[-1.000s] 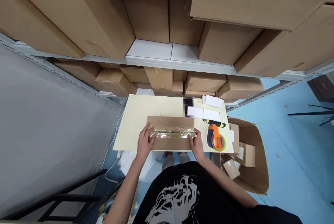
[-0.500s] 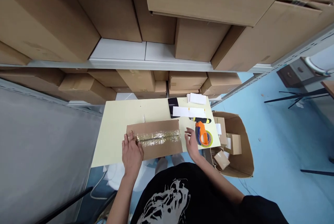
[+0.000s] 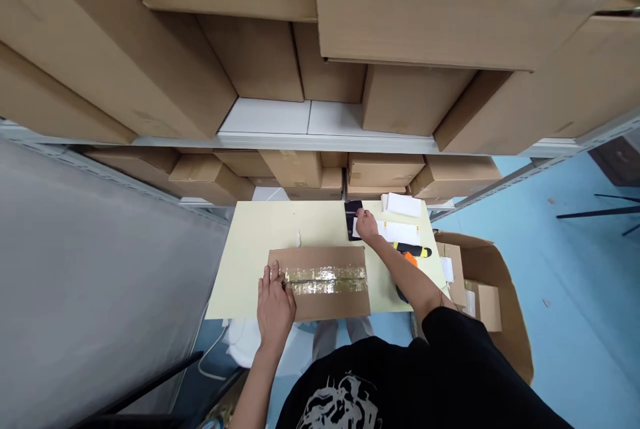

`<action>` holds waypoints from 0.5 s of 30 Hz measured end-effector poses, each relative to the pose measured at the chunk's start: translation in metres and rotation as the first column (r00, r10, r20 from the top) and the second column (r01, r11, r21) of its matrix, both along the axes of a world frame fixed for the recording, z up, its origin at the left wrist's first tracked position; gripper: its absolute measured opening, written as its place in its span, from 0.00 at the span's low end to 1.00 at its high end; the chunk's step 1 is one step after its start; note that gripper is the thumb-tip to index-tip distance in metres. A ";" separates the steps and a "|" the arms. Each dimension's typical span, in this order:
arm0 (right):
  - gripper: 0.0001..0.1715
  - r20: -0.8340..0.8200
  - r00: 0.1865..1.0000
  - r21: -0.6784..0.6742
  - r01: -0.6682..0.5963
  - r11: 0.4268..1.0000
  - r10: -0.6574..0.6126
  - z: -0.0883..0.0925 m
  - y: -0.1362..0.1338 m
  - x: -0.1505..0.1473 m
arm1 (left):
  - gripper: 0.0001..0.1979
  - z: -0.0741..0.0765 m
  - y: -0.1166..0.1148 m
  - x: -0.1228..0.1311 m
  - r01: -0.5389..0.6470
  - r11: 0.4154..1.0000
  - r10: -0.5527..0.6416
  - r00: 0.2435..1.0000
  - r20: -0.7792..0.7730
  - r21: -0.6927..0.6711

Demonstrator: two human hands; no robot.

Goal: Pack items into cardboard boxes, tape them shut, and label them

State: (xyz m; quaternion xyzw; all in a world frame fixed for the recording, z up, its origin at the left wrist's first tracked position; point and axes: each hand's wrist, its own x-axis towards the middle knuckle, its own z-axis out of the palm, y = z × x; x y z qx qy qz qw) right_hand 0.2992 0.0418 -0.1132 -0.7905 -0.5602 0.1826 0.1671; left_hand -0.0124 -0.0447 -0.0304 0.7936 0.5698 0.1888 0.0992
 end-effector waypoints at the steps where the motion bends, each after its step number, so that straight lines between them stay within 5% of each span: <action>1: 0.18 0.000 1.000 -0.008 -0.012 1.000 0.012 -0.006 0.005 -0.001 | 0.17 0.000 0.000 0.000 0.000 1.000 0.000 1.000 -0.011 0.000; 5: 0.18 0.002 0.998 0.001 -0.066 0.998 0.066 -0.013 0.018 0.000 | 0.16 0.001 -0.002 -0.001 -0.004 1.000 0.004 1.000 -0.026 -0.002; 9: 0.18 0.012 0.998 0.066 -0.061 0.996 0.061 0.007 0.007 0.018 | 0.16 0.001 -0.002 -0.002 -0.010 1.000 0.009 1.000 -0.019 -0.020; 12: 0.18 0.044 0.998 0.122 0.048 0.991 -0.053 0.024 -0.046 0.043 | 0.16 -0.001 0.000 -0.003 -0.008 1.000 0.008 1.000 -0.021 -0.026; 15: 0.17 0.103 0.970 0.148 0.206 0.967 -0.222 0.027 -0.131 0.053 | 0.17 -0.002 0.002 -0.003 -0.008 1.000 0.008 1.000 -0.001 -0.026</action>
